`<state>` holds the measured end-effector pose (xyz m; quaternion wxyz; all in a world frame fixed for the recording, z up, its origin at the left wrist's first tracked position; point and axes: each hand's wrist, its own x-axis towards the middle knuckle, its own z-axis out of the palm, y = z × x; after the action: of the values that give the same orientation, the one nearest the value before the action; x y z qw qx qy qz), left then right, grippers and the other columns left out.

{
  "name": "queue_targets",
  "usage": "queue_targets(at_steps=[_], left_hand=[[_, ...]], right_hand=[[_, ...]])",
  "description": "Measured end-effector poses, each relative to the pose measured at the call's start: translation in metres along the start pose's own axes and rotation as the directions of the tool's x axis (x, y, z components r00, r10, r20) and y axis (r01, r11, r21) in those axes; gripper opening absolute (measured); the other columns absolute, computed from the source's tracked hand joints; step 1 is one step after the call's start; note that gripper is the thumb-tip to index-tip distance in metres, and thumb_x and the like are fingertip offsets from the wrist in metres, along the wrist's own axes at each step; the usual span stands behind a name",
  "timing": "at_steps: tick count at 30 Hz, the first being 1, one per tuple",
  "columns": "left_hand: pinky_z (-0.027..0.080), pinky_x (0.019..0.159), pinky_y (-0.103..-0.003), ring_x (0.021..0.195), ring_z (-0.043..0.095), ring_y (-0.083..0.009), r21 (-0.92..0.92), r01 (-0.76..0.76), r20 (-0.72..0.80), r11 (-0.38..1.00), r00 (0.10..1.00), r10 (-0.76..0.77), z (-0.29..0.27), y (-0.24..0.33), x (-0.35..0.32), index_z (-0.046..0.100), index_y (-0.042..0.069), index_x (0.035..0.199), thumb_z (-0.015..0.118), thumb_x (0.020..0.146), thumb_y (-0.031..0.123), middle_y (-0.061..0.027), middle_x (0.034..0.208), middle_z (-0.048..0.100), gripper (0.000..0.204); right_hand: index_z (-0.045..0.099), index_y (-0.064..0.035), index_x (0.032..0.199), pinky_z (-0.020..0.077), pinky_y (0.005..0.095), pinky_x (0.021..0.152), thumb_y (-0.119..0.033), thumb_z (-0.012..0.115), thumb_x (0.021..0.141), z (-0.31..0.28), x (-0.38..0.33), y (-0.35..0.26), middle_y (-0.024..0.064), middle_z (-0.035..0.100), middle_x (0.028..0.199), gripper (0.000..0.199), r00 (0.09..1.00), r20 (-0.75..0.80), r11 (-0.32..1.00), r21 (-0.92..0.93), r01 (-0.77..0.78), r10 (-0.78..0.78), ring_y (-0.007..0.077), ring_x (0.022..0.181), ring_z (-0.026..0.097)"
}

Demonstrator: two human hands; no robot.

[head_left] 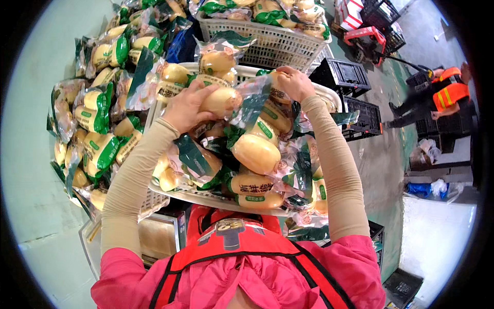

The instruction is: The person takes packaged produce from containers, loads the packages into vacuum sealers, closes the lids, removes the vacuum-sealed produce, and sorts them into crates.

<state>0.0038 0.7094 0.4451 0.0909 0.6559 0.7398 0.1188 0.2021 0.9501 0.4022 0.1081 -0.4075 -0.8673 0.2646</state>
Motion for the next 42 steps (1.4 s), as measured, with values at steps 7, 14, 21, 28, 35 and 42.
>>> queue_targets(at_steps=[7, 14, 21, 28, 35, 42], left_hand=[[0.047, 0.081, -0.040, 0.098, 0.054, -0.0338, 0.145, -0.050, -0.163, 0.988, 0.984, 0.074, 0.004, 0.008, -0.003, 0.042, 0.014, 0.127, 0.069, 0.072, 0.024, -0.0113, 0.116, 0.048, 0.062], [0.045, 0.069, -0.038, 0.075, 0.056, -0.0279, -0.038, -0.340, 0.110, 0.940, 0.933, 0.342, -0.010, 0.073, -0.074, 0.055, 0.007, 0.080, 0.067, 0.072, 0.025, -0.0093, 0.079, 0.054, 0.023], [0.035, 0.090, -0.039, 0.099, 0.049, -0.0238, 0.315, -0.340, 0.145, 0.886, 0.940, 0.309, 0.046, 0.066, -0.105, 0.059, 0.010, 0.096, 0.076, 0.053, 0.040, -0.0055, 0.094, 0.053, 0.055], [0.029, 0.097, -0.045, 0.108, 0.046, -0.0258, 0.374, -0.337, 0.142, 0.864, 0.941, 0.306, 0.047, 0.072, -0.128, 0.057, 0.011, 0.097, 0.072, 0.063, 0.032, -0.0088, 0.102, 0.054, 0.043], [0.030, 0.098, -0.044, 0.109, 0.045, -0.0304, 0.259, -0.452, -0.005, 0.853, 0.883, 0.469, 0.025, 0.070, -0.180, 0.053, 0.004, 0.103, 0.073, 0.057, 0.032, -0.0109, 0.102, 0.052, 0.057], [0.035, 0.079, -0.037, 0.086, 0.047, -0.0251, 0.130, -0.487, 0.048, 0.864, 0.873, 0.485, 0.020, 0.080, -0.151, 0.059, 0.004, 0.100, 0.073, 0.059, 0.043, -0.0083, 0.088, 0.049, 0.059]], right_hand=[[0.059, -0.0165, 0.111, 0.0433, 0.0386, 0.088, -0.036, 0.043, 0.081, -0.003, 0.007, 0.008, 0.0140, 0.059, 0.111, 0.039, 0.993, -0.063, 0.990, -0.107, 0.095, -0.102, 0.0317, 0.098, 0.057], [0.061, -0.0126, 0.101, 0.0417, 0.0437, 0.081, -0.022, 0.058, 0.079, -0.019, -0.036, -0.048, 0.0102, 0.060, 0.102, 0.024, 0.694, -0.392, 0.783, -0.455, 0.425, -0.604, 0.0297, 0.099, 0.055], [0.062, -0.0069, 0.091, 0.0484, 0.0398, 0.058, -0.032, 0.066, 0.076, -0.029, -0.131, -0.110, 0.0132, 0.060, 0.078, 0.029, 0.804, 0.138, 0.805, -0.068, 0.590, -0.578, 0.0305, 0.064, 0.061], [0.037, -0.0128, 0.131, 0.0490, 0.0402, 0.075, -0.031, 0.074, 0.064, -0.007, -0.198, -0.104, 0.0149, 0.045, 0.118, 0.079, 0.880, 0.142, 0.817, -0.327, 0.474, -0.453, 0.0338, 0.097, 0.054], [0.036, -0.0151, 0.132, 0.0478, 0.0394, 0.072, -0.028, 0.074, 0.065, 0.022, -0.213, -0.108, 0.0116, 0.047, 0.115, 0.078, 0.951, -0.055, 0.842, -0.483, 0.241, -0.303, 0.0306, 0.098, 0.051], [0.044, -0.0150, 0.124, 0.0486, 0.0388, 0.080, -0.023, 0.072, 0.059, 0.005, -0.212, -0.111, 0.0084, 0.055, 0.113, 0.071, 0.928, -0.159, 0.899, -0.347, 0.267, -0.337, 0.0296, 0.100, 0.053]])
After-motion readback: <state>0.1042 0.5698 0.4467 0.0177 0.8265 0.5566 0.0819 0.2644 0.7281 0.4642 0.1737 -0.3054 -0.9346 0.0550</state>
